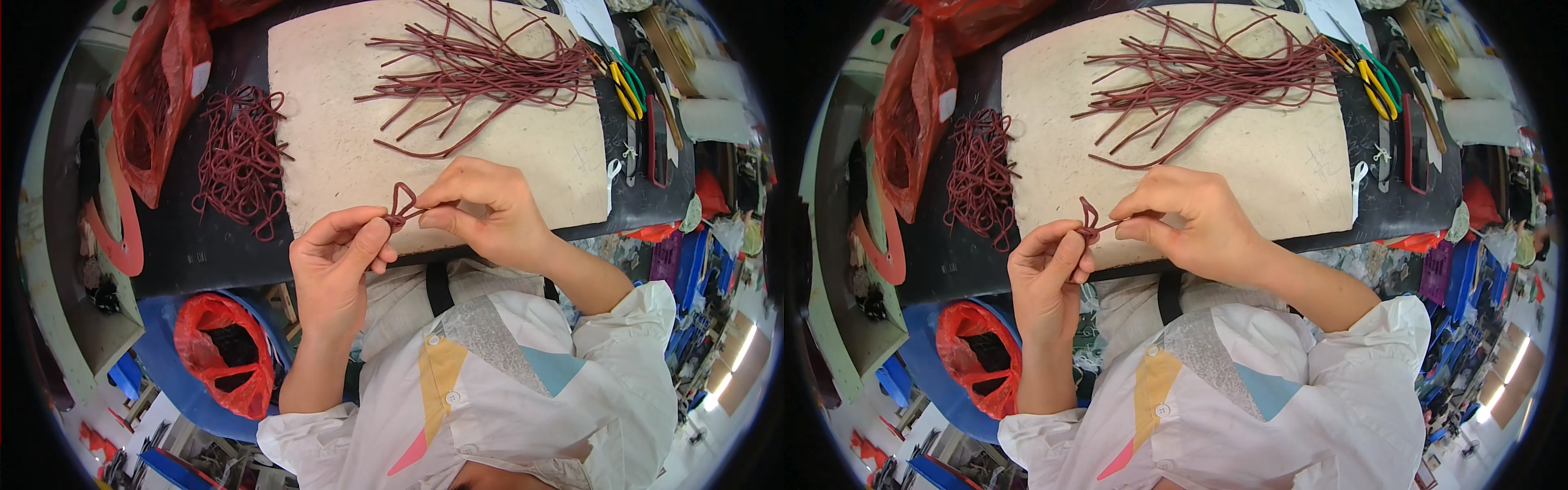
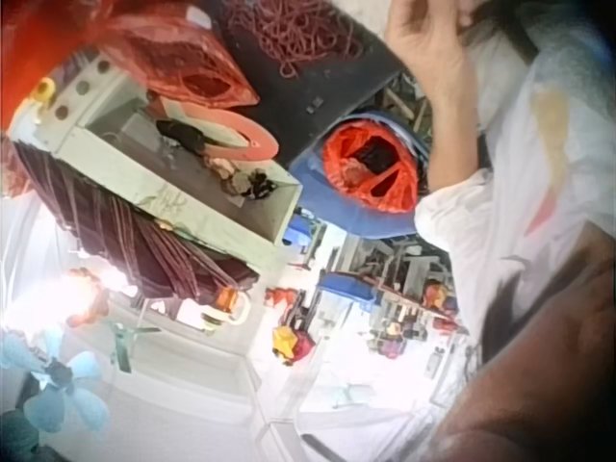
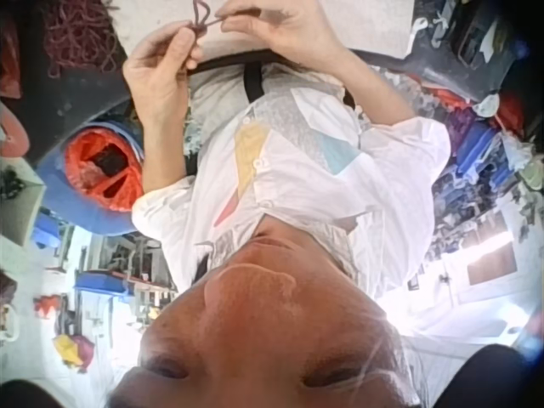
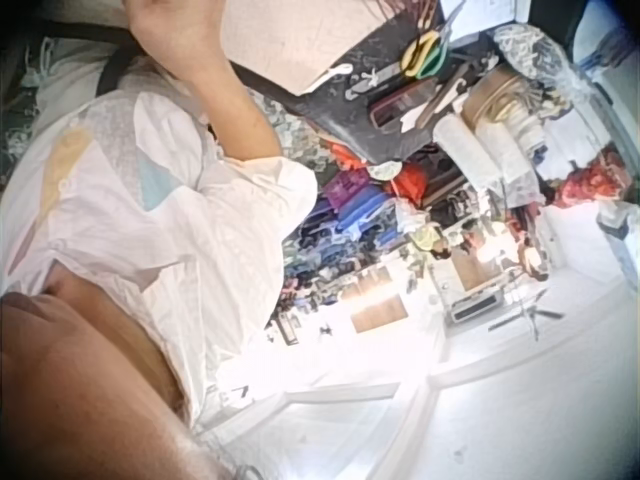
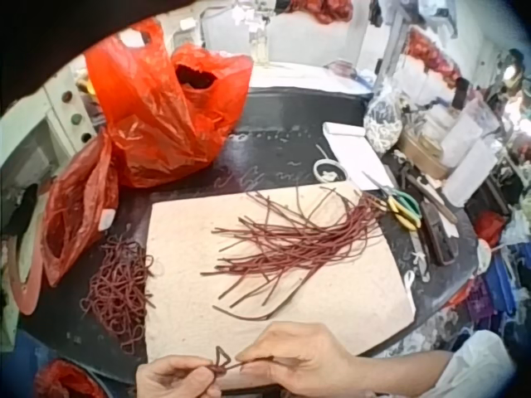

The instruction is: Manually tying and knotting thin leather or synthetic cords for shoe manufacturing.

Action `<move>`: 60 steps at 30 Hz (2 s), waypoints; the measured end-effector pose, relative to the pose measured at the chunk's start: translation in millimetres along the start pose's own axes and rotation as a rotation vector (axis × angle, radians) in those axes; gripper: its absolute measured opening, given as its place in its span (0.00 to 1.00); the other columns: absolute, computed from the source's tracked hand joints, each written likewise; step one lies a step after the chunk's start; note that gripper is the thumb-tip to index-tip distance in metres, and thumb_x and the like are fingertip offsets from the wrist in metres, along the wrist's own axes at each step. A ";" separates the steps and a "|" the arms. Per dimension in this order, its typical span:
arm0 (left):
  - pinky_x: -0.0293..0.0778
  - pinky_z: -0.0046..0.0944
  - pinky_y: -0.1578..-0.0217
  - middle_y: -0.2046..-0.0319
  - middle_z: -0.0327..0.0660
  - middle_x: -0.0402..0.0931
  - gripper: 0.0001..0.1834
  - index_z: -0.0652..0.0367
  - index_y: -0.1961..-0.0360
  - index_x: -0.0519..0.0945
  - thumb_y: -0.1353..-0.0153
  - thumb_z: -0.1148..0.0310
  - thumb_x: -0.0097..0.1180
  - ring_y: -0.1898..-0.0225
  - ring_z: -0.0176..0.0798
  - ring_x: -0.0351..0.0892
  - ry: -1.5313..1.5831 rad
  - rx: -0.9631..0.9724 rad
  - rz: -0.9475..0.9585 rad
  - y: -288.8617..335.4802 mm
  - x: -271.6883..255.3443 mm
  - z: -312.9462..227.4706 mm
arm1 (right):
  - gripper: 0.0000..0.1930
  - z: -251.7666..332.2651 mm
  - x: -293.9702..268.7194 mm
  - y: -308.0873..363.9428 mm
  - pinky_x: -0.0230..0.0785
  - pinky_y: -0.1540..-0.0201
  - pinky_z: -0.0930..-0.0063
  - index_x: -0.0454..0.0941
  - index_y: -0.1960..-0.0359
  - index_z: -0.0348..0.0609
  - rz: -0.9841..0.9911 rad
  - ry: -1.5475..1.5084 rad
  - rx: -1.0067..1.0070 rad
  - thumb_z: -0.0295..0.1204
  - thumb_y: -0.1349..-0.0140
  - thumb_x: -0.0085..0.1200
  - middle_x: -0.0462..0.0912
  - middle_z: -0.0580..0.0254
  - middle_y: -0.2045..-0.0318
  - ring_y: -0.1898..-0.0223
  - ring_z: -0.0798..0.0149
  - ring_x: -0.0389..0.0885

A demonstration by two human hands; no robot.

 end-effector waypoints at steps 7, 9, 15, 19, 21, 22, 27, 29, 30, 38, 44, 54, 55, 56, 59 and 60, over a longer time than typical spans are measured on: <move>0.71 0.29 0.69 0.72 0.44 0.76 0.06 0.68 0.66 0.75 0.43 0.76 0.52 0.71 0.31 0.75 -0.211 0.264 -0.058 0.0 6.4 -6.1 | 0.06 6.6 3.9 -0.6 0.66 0.71 0.74 0.78 0.72 0.39 0.006 0.044 -0.039 0.20 0.54 0.57 0.75 0.61 0.78 0.74 0.63 0.74; 0.72 0.31 0.65 0.72 0.44 0.76 0.06 0.67 0.66 0.74 0.42 0.75 0.51 0.69 0.32 0.75 -0.171 0.275 -0.070 1.2 6.0 -4.9 | 0.06 8.8 3.5 -1.4 0.65 0.71 0.73 0.78 0.73 0.39 0.019 0.067 -0.056 0.20 0.54 0.57 0.75 0.60 0.78 0.74 0.61 0.74; 0.75 0.34 0.64 0.71 0.45 0.76 0.07 0.66 0.69 0.70 0.38 0.72 0.45 0.70 0.35 0.77 -0.104 0.321 -0.096 3.8 7.0 -7.4 | 0.05 20.2 3.6 -3.7 0.64 0.71 0.70 0.76 0.74 0.40 0.070 0.127 -0.087 0.20 0.55 0.56 0.74 0.60 0.79 0.74 0.59 0.73; 0.76 0.34 0.66 0.72 0.45 0.76 0.07 0.66 0.69 0.70 0.38 0.72 0.44 0.70 0.36 0.78 -0.040 0.321 -0.077 4.4 1.0 -7.7 | 0.06 20.8 4.3 -1.1 0.64 0.69 0.69 0.76 0.73 0.40 0.103 0.170 -0.128 0.21 0.55 0.56 0.75 0.60 0.78 0.73 0.58 0.73; 0.76 0.34 0.67 0.72 0.45 0.76 0.06 0.66 0.70 0.70 0.38 0.73 0.45 0.70 0.37 0.78 0.028 0.288 -0.074 2.4 -4.0 -2.9 | 0.07 15.7 5.0 0.7 0.65 0.68 0.70 0.76 0.72 0.39 0.104 0.137 -0.112 0.23 0.55 0.57 0.75 0.60 0.78 0.73 0.59 0.74; 0.76 0.34 0.67 0.73 0.45 0.76 0.05 0.66 0.69 0.70 0.39 0.74 0.45 0.71 0.37 0.78 -0.059 0.352 -0.105 3.4 -0.5 -6.8 | 0.07 12.7 4.9 -0.1 0.65 0.67 0.70 0.76 0.72 0.39 0.098 0.094 -0.090 0.24 0.54 0.58 0.76 0.61 0.77 0.72 0.59 0.74; 0.77 0.33 0.62 0.70 0.47 0.77 0.05 0.70 0.65 0.73 0.43 0.80 0.50 0.66 0.37 0.79 -0.222 0.372 -0.023 4.7 10.9 -7.3 | 0.08 18.1 -3.9 -12.6 0.66 0.65 0.75 0.76 0.73 0.37 0.094 -0.045 0.035 0.26 0.54 0.61 0.78 0.61 0.74 0.69 0.66 0.75; 0.77 0.33 0.66 0.71 0.48 0.77 0.07 0.70 0.64 0.74 0.44 0.79 0.52 0.69 0.37 0.79 -0.196 0.307 -0.016 4.0 9.8 -7.6 | 0.08 15.3 -5.6 -13.2 0.66 0.65 0.77 0.77 0.72 0.37 0.153 -0.021 0.189 0.27 0.54 0.60 0.78 0.62 0.74 0.69 0.69 0.75; 0.77 0.33 0.68 0.72 0.48 0.77 0.07 0.69 0.64 0.74 0.44 0.79 0.52 0.71 0.37 0.79 -0.206 0.292 -0.027 3.7 9.0 -7.3 | 0.08 15.0 -5.5 -12.2 0.66 0.66 0.77 0.77 0.73 0.37 0.125 0.026 0.170 0.27 0.53 0.60 0.78 0.62 0.75 0.70 0.69 0.75; 0.77 0.30 0.70 0.74 0.49 0.78 0.08 0.70 0.64 0.74 0.45 0.78 0.53 0.73 0.37 0.80 -0.064 0.084 0.014 -1.4 6.5 -3.8 | 0.05 10.0 -2.2 -9.0 0.64 0.69 0.76 0.75 0.76 0.37 0.151 0.056 0.046 0.25 0.52 0.58 0.77 0.64 0.78 0.74 0.68 0.73; 0.76 0.28 0.76 0.76 0.48 0.77 0.09 0.70 0.64 0.73 0.43 0.74 0.52 0.76 0.37 0.80 -0.039 -0.149 -0.001 -6.9 5.3 2.6 | 0.03 6.0 -2.3 -6.6 0.64 0.64 0.76 0.74 0.76 0.39 0.198 -0.026 0.112 0.24 0.51 0.56 0.76 0.65 0.78 0.73 0.68 0.72; 0.75 0.27 0.69 0.71 0.48 0.78 0.17 0.70 0.55 0.72 0.48 0.79 0.56 0.70 0.37 0.80 -0.011 -0.161 0.157 -4.0 4.5 -4.6 | 0.06 4.4 -1.6 -2.5 0.66 0.65 0.79 0.74 0.70 0.34 0.271 -0.447 0.382 0.24 0.46 0.55 0.77 0.64 0.71 0.70 0.74 0.73; 0.75 0.27 0.68 0.70 0.48 0.78 0.17 0.70 0.56 0.72 0.48 0.80 0.56 0.69 0.36 0.79 -0.031 -0.148 0.168 -4.3 3.4 -2.9 | 0.06 6.4 2.3 -2.0 0.65 0.67 0.80 0.75 0.69 0.34 0.253 -0.503 0.392 0.24 0.47 0.56 0.78 0.64 0.71 0.71 0.74 0.73; 0.75 0.27 0.68 0.70 0.48 0.78 0.17 0.70 0.56 0.72 0.48 0.80 0.56 0.69 0.36 0.79 -0.052 -0.136 0.180 -4.4 3.0 -2.0 | 0.06 7.7 4.3 -1.5 0.64 0.69 0.81 0.76 0.69 0.35 0.234 -0.558 0.403 0.24 0.48 0.57 0.78 0.64 0.71 0.72 0.74 0.73; 0.75 0.27 0.68 0.69 0.48 0.77 0.15 0.70 0.58 0.73 0.49 0.80 0.56 0.69 0.34 0.79 -0.108 -0.107 0.139 -1.3 3.4 -4.3 | 0.07 14.6 0.5 -3.5 0.66 0.71 0.82 0.77 0.71 0.38 0.211 -0.089 0.107 0.24 0.52 0.60 0.78 0.64 0.74 0.74 0.72 0.74; 0.75 0.27 0.68 0.70 0.47 0.77 0.14 0.71 0.59 0.73 0.49 0.81 0.56 0.70 0.33 0.79 -0.132 -0.094 0.134 -0.1 5.0 -5.2 | 0.06 16.7 0.2 -3.6 0.67 0.72 0.80 0.77 0.71 0.38 0.218 -0.037 0.104 0.24 0.52 0.59 0.78 0.62 0.74 0.74 0.70 0.75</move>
Point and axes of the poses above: each hand's wrist, its own y-axis away from the middle knuckle, its own x-axis out of the palm, z = x × y, the point moved 3 cm from there along -y, towards the middle knuckle
